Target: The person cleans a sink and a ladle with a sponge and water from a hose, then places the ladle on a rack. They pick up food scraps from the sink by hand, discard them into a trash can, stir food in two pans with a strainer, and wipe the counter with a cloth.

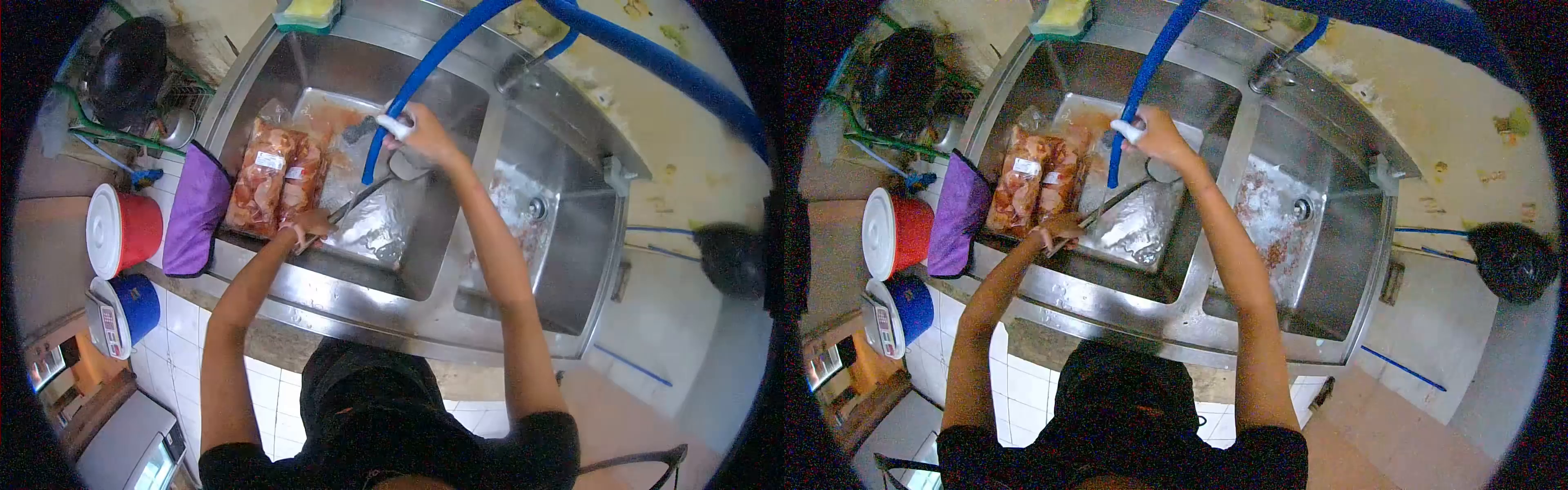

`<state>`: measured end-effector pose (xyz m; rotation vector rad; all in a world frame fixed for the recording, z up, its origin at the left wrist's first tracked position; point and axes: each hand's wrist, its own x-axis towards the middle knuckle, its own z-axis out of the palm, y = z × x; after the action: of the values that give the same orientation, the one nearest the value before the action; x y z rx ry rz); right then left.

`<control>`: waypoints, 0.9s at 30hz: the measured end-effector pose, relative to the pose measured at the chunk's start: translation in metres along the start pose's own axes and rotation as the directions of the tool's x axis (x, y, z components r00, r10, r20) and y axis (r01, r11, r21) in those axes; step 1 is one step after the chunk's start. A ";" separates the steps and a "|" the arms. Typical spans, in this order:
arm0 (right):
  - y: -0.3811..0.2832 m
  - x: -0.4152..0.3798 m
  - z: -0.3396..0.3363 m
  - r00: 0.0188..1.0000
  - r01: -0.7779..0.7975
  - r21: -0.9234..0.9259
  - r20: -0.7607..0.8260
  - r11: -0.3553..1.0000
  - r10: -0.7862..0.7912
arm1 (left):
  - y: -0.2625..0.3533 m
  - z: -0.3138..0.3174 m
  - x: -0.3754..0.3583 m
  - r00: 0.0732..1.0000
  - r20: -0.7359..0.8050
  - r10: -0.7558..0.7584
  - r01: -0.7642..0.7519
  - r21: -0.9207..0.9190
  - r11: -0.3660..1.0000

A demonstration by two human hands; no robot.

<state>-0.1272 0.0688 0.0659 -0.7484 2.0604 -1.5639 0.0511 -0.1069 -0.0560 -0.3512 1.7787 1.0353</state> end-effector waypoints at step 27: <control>-0.066 0.006 -0.069 0.997 -0.040 -0.182 -0.072 0.983 0.027 | 0.103 0.041 0.003 0.271 -0.483 0.833 -0.949 0.009 0.314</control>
<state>-0.1658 0.1004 0.1474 -0.7286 2.2790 -1.4147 0.0085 -0.0134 -0.0138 0.4619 2.2350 2.2185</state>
